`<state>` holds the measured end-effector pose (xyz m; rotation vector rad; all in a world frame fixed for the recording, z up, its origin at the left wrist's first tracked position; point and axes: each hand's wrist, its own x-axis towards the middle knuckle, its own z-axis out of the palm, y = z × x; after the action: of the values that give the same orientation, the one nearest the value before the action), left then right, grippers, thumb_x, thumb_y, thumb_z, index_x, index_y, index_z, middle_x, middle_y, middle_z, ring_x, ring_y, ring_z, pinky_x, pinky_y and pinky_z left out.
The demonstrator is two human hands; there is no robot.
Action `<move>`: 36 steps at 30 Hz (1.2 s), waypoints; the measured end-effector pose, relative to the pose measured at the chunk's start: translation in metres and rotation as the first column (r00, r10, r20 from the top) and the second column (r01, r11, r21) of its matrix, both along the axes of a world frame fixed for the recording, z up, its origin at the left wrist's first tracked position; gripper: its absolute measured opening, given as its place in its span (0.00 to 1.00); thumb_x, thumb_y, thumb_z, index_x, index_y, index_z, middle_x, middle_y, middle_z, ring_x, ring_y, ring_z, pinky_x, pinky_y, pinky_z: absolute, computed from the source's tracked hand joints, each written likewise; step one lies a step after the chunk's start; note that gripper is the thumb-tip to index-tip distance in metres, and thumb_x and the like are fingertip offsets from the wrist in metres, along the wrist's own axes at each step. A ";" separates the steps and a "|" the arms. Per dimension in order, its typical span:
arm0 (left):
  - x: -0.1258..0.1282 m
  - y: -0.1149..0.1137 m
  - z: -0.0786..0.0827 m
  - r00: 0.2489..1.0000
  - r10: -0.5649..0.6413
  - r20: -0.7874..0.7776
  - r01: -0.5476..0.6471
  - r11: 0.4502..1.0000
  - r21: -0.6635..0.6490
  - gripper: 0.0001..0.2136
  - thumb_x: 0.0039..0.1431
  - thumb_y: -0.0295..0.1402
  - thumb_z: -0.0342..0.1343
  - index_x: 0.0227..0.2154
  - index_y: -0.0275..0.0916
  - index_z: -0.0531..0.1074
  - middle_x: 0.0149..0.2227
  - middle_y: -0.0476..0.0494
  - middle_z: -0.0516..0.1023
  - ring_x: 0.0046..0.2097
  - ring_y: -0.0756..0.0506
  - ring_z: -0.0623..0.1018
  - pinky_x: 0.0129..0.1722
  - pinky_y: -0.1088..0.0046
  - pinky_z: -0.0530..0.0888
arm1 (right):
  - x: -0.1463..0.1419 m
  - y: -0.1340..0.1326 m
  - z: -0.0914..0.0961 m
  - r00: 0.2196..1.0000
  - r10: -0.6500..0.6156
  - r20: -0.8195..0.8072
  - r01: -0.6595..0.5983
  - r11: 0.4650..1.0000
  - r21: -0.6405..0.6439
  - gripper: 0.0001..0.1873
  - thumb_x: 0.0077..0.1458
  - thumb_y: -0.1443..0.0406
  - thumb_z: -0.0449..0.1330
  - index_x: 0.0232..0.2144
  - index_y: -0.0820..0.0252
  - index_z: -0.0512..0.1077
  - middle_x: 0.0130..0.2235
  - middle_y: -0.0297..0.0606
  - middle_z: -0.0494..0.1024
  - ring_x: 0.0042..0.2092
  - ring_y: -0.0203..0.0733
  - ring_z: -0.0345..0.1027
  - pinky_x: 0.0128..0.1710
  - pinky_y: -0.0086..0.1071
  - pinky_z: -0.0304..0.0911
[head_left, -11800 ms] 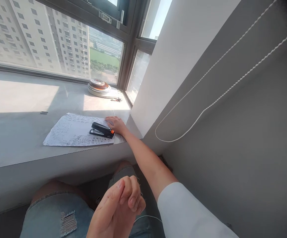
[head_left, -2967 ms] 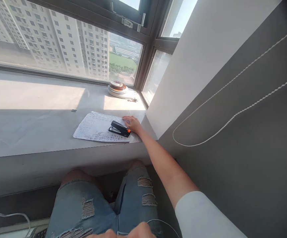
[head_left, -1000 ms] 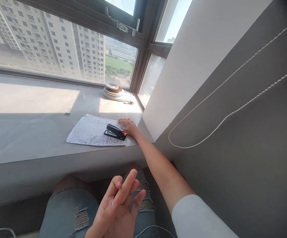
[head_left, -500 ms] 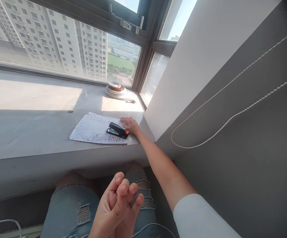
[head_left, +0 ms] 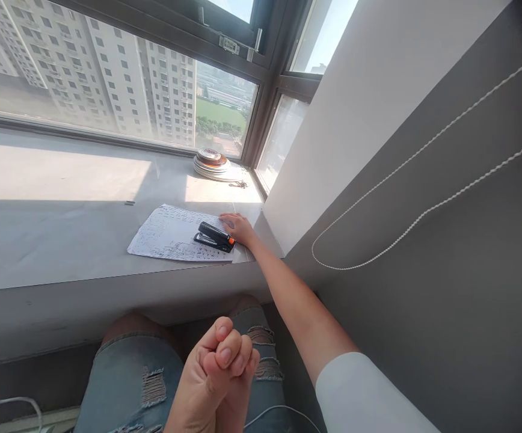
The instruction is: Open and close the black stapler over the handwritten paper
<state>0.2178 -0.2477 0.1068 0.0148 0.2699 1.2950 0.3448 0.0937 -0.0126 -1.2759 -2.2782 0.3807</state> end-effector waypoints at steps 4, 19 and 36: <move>-0.004 0.004 -0.001 0.997 -0.027 0.075 0.026 1.000 0.015 0.24 0.39 0.38 0.79 0.30 0.40 0.68 0.21 0.58 0.70 0.24 0.54 0.68 0.32 0.76 0.71 | 0.000 0.000 0.000 1.000 -0.008 0.008 0.008 1.000 -0.004 0.18 0.64 0.64 0.54 0.53 0.47 0.76 0.61 0.29 0.74 0.63 0.47 0.62 0.65 0.49 0.55; -0.003 -0.003 0.009 0.995 -0.037 0.089 0.033 0.999 0.042 0.15 0.58 0.44 0.67 0.32 0.40 0.69 0.21 0.57 0.58 0.24 0.52 0.61 0.29 0.75 0.69 | 0.000 -0.003 0.003 1.000 0.002 0.002 -0.002 1.000 -0.009 0.18 0.65 0.64 0.54 0.53 0.48 0.76 0.61 0.30 0.75 0.62 0.47 0.63 0.66 0.49 0.54; 0.009 0.008 -0.024 0.983 -0.081 -0.162 0.072 0.996 -0.061 0.19 0.48 0.27 0.75 0.41 0.38 0.72 0.35 0.49 0.68 0.32 0.54 0.70 0.28 0.81 0.67 | -0.002 -0.005 0.005 1.000 -0.017 0.003 0.017 1.000 -0.009 0.17 0.65 0.64 0.54 0.52 0.46 0.76 0.61 0.29 0.75 0.63 0.47 0.63 0.66 0.50 0.54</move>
<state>0.2270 -0.2396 0.0824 0.0850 0.4423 1.2114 0.3428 0.0883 -0.0080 -1.2999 -2.2693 0.3843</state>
